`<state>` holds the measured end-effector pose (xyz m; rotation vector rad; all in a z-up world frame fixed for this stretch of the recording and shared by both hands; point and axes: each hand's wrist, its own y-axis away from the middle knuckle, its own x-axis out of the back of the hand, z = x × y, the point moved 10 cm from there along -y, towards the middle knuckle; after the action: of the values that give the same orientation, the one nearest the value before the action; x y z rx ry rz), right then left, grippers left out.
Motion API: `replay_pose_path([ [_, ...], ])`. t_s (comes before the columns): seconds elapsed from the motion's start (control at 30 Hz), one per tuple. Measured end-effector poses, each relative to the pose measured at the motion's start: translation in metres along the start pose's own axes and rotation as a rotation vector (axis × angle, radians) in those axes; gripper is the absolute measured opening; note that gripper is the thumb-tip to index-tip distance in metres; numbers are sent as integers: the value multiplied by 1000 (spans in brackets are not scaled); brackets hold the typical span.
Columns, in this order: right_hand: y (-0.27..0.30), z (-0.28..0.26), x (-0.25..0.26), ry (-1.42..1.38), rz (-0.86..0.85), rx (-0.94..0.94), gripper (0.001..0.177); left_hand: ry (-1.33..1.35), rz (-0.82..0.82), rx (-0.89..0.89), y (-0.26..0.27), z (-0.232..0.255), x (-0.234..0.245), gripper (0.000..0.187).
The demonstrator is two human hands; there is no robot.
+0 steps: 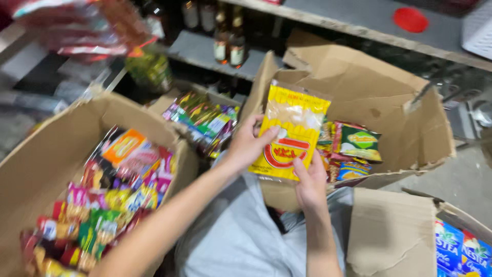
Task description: The person sits on the floor and repeatedly picks up individual snack packets from a large cardboard box, briefly holds them, and places them into a second cardboard box. The person handles various brands of chips and crackers one at a time.
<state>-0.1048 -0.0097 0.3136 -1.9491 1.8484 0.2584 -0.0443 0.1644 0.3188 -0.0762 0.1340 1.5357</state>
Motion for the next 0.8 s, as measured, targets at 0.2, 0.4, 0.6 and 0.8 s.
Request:
replay_pose_path([
  [0.2, 1, 59, -111, 190, -233, -245, 53, 131, 57, -32, 52, 27, 137, 44],
  [0.4, -13, 95, -235, 423, -566, -155, 59, -103, 418, 142, 110, -1, 300, 47],
  [0.6, -6, 154, -358, 836, -917, 371, 57, 29, 571, -182, 158, -38, 409, 105],
  [0.8, 4, 313, -399, 1225, -1223, -51, 75, -529, 736, -163, 191, -91, 474, 146],
])
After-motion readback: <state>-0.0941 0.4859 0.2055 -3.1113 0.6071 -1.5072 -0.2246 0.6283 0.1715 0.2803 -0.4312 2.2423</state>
